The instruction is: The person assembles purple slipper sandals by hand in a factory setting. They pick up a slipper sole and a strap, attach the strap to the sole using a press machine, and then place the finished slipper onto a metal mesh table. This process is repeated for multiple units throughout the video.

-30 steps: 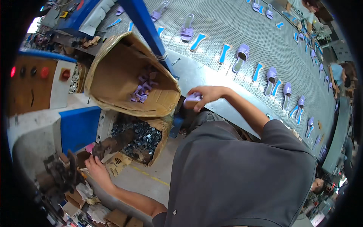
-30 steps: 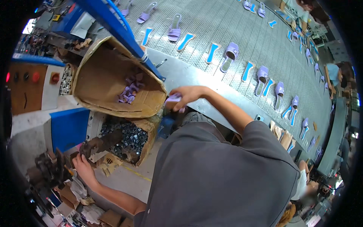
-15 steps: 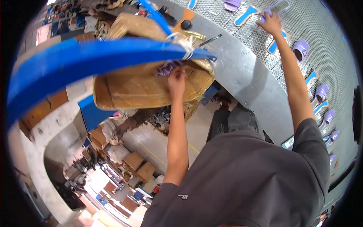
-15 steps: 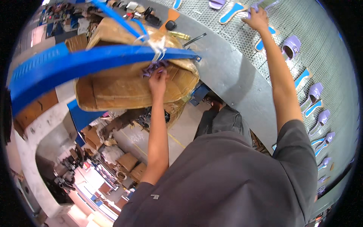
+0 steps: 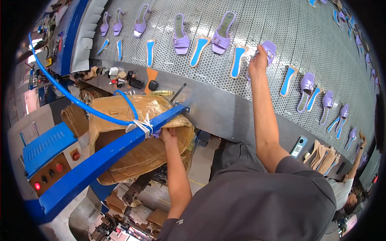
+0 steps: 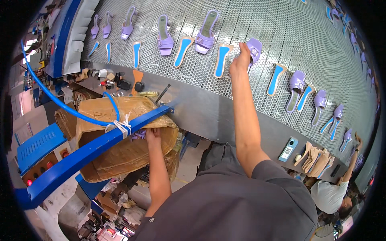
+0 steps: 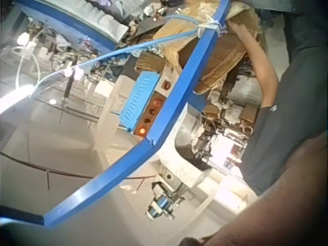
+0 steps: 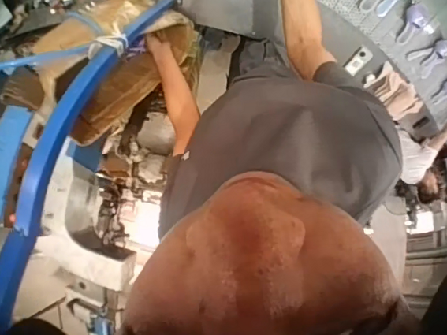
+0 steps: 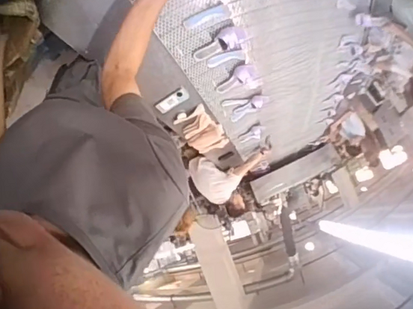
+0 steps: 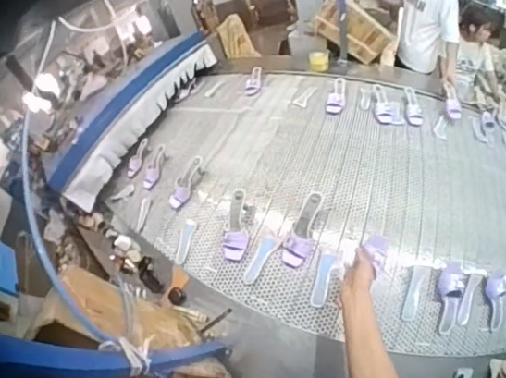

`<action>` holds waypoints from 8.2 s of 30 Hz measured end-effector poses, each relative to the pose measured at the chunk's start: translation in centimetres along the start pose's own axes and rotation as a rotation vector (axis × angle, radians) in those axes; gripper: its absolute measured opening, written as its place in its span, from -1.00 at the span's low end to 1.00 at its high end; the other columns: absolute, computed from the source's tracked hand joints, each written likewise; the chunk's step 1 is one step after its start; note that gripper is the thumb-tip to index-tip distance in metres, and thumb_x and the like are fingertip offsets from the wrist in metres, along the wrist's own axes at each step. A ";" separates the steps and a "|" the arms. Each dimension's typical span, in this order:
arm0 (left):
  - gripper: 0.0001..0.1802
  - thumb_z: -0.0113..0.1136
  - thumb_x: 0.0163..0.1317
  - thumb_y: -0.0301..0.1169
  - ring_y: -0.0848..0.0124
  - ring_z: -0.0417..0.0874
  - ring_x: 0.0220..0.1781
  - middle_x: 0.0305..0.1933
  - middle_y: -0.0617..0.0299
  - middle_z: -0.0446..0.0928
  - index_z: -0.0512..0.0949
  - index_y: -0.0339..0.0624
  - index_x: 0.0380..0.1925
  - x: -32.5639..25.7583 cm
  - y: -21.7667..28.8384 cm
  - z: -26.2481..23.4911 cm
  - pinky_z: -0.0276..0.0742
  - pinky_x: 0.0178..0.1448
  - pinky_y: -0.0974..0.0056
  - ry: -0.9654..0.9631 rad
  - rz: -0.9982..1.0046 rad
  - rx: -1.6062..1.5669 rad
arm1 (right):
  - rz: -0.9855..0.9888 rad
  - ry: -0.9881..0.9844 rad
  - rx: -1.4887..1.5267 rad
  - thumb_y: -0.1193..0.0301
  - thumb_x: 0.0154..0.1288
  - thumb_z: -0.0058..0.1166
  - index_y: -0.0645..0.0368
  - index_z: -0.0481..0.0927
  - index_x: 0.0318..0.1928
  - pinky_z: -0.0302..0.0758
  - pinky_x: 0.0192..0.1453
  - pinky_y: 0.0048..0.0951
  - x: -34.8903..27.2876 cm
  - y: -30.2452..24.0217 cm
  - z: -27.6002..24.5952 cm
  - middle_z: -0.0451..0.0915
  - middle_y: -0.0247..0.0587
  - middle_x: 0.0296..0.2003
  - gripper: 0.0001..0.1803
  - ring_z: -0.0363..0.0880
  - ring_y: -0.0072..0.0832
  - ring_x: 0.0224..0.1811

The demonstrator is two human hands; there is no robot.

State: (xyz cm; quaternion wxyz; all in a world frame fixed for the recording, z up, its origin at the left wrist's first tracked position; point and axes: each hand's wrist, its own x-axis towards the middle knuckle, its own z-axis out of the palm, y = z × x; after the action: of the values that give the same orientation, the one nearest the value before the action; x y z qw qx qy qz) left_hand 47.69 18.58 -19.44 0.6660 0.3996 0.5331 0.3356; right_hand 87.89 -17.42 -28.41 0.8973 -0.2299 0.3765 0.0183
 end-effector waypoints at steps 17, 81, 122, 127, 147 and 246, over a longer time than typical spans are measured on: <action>-0.56 0.32 0.21 -0.72 0.47 0.65 -0.10 -0.02 0.15 0.64 0.54 -0.33 0.11 -25.4 1.6 -2.6 0.61 -0.03 0.41 -0.793 0.185 0.033 | -1.101 -0.275 -0.319 0.17 0.15 0.33 0.37 -0.05 0.52 0.08 0.57 -0.15 -29.1 -9.6 -9.6 0.14 0.07 0.37 0.10 0.15 -0.12 0.46; -0.24 0.32 0.32 -0.57 0.26 0.38 0.44 0.37 -0.02 0.36 0.11 -0.24 0.41 -26.5 21.9 -45.0 0.27 0.52 0.18 -0.372 1.197 0.160 | 0.852 -1.333 -0.521 0.37 0.49 0.18 0.25 0.45 0.17 0.81 -0.08 -0.33 -75.2 18.5 -14.6 0.61 -0.10 0.04 -0.63 0.70 -0.30 0.01; -0.33 0.50 0.06 -0.67 0.37 0.63 0.18 0.14 0.23 0.61 0.48 -0.20 0.20 -21.7 18.7 -43.8 0.54 0.33 0.20 -0.460 1.026 -0.505 | 0.987 -1.467 -0.659 -0.09 0.50 0.01 0.15 0.39 0.32 0.47 0.37 -0.03 -70.1 17.2 -13.7 0.51 -0.03 0.20 -0.35 0.52 -0.15 0.25; -0.35 0.48 0.00 -0.76 0.39 0.72 0.02 0.00 0.24 0.67 0.53 -0.16 0.13 -21.8 18.3 -43.0 0.67 0.18 0.21 -0.436 0.972 -0.646 | 0.935 -1.523 -0.651 -0.05 0.54 -0.06 0.21 0.42 0.33 0.46 0.36 -0.07 -67.9 16.2 -14.4 0.53 -0.02 0.16 -0.36 0.52 -0.17 0.23; -0.70 0.36 0.25 -0.34 0.01 0.69 -0.10 -0.13 -0.04 0.63 0.65 -0.27 -0.08 -11.8 -4.8 -53.9 0.61 0.01 0.02 0.473 0.645 0.748 | 0.846 -1.549 -0.805 0.02 0.48 0.08 0.21 0.37 0.40 0.39 0.45 -0.09 -59.9 14.1 -19.7 0.50 0.01 0.23 -0.32 0.49 -0.21 0.28; -0.74 0.23 0.38 -0.21 0.43 0.66 -0.41 -0.35 0.23 0.66 0.71 -0.10 -0.10 0.9 -5.8 -2.5 0.54 -0.38 0.29 0.571 0.485 0.870 | -0.557 -0.506 -0.119 0.35 0.36 0.33 0.15 0.23 0.47 0.44 0.40 -0.09 -16.3 -13.6 -5.7 0.30 0.04 0.38 -0.23 0.37 -0.12 0.37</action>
State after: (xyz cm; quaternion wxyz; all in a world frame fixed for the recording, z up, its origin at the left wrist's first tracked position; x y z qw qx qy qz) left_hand 45.51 17.19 -25.27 0.1740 0.6411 0.6740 0.3231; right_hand 75.24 -29.77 -15.31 0.9175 -0.3635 0.0645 -0.1482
